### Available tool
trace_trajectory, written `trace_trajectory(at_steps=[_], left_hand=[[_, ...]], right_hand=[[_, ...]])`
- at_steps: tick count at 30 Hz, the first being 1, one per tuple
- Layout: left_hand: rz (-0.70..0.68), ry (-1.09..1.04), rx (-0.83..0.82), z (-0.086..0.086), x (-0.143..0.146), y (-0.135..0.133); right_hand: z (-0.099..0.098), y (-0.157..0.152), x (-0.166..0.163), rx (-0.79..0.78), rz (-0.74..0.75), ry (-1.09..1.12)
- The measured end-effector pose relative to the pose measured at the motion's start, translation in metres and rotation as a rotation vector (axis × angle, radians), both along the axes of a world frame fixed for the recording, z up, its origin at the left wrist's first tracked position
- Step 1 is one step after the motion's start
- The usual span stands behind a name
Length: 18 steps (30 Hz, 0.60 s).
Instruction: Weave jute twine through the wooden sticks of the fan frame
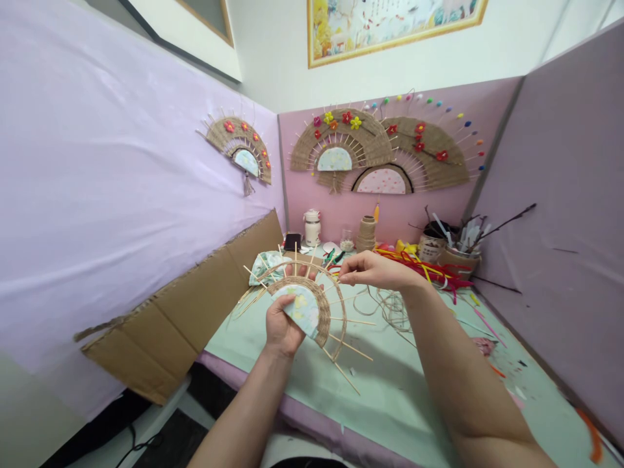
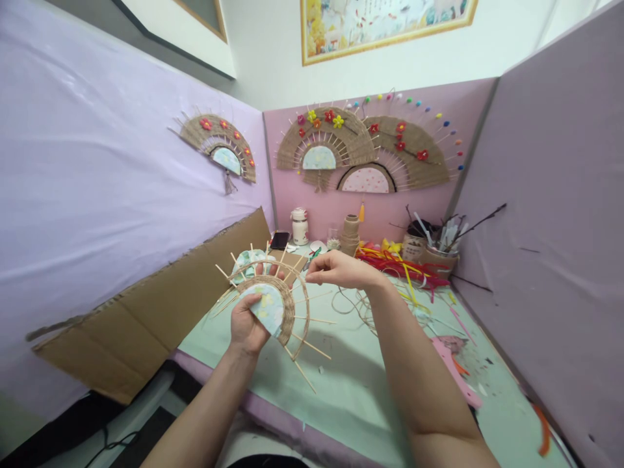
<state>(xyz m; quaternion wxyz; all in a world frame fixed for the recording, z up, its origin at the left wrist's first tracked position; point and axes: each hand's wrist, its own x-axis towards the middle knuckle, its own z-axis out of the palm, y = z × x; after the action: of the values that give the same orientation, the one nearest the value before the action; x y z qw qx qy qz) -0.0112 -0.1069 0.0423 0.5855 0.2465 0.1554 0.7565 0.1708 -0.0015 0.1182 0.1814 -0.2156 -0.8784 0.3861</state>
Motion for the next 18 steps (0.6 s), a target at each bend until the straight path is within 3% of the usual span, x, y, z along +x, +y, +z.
trace_trajectory(at_steps=[5,13,18], left_hand=[[-0.07,-0.048,0.039,0.001,0.001,-0.003],[-0.487,-0.089,0.077,-0.019,0.021,-0.014],[-0.388,-0.014,0.021,-0.025,0.026,-0.013]], right_hand=[[0.002,-0.003,0.0,-0.046,-0.005,0.054],[0.008,-0.007,0.003,-0.101,0.011,0.133],[0.007,-0.005,0.007,-0.127,0.016,0.127]])
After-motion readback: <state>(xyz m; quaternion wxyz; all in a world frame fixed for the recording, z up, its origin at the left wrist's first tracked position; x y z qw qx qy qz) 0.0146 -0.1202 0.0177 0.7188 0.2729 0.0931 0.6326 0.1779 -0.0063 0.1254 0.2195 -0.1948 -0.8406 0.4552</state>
